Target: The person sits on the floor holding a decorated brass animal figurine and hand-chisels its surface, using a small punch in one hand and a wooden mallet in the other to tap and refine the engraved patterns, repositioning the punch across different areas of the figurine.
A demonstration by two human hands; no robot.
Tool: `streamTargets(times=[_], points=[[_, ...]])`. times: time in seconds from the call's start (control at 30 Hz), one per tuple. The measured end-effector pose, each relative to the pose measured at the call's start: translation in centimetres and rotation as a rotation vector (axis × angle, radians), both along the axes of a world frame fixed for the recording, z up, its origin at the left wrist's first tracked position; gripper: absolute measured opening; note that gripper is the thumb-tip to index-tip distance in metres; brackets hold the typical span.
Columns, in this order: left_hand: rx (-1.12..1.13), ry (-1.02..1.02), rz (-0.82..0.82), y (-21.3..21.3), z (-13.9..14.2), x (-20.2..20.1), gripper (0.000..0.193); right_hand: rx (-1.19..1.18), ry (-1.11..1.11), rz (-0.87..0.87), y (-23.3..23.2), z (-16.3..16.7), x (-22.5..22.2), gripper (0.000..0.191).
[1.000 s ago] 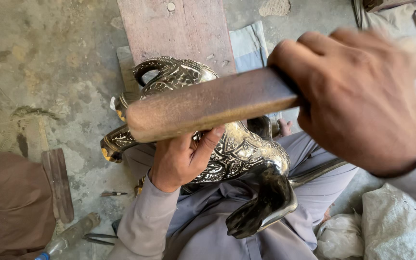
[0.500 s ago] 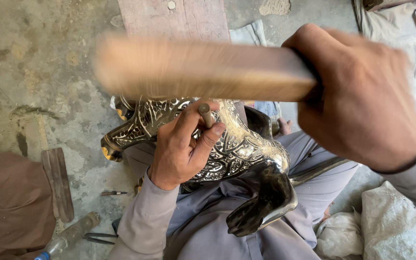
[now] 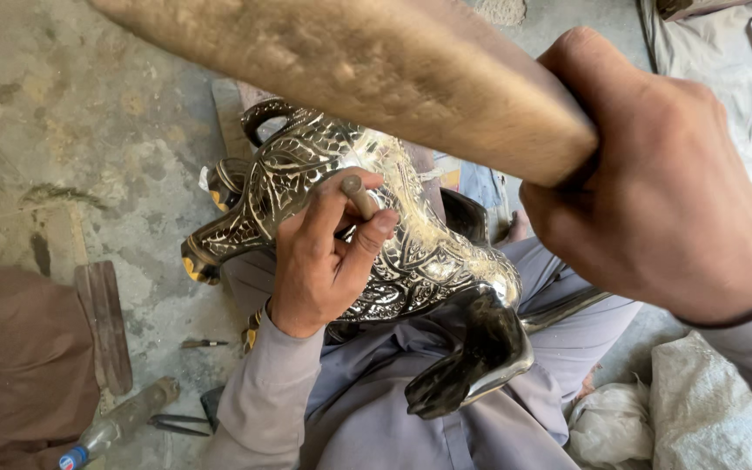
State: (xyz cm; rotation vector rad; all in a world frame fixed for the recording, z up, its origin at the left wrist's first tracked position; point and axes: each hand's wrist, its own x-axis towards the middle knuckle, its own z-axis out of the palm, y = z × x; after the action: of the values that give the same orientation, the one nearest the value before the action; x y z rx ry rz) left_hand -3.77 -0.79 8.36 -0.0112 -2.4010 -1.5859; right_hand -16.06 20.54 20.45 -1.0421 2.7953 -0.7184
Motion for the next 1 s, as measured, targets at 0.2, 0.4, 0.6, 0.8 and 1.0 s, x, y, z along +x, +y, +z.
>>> streamTargets(times=[0.2,0.4,0.6,0.8,1.0], points=[[0.256,0.119,0.189,2.0,-0.3,1.8,0.024,0.285,0.190,0.035,0.8,1.3,1.1,0.042],[0.251,0.147,0.298,4.5,-2.2,4.0,0.028,-0.063,-0.013,0.096,1.2,2.2,2.5,0.070],[-0.024,0.040,0.437,3.7,-4.7,4.4,0.040,0.169,0.450,0.266,2.0,2.9,2.6,0.076],[-0.577,0.314,0.367,3.0,-5.9,4.6,0.026,0.068,0.300,0.296,1.8,3.7,3.1,0.074],[-0.196,-0.226,0.499,2.6,-7.9,5.0,0.035,0.362,0.627,0.293,2.1,3.3,3.6,0.059]])
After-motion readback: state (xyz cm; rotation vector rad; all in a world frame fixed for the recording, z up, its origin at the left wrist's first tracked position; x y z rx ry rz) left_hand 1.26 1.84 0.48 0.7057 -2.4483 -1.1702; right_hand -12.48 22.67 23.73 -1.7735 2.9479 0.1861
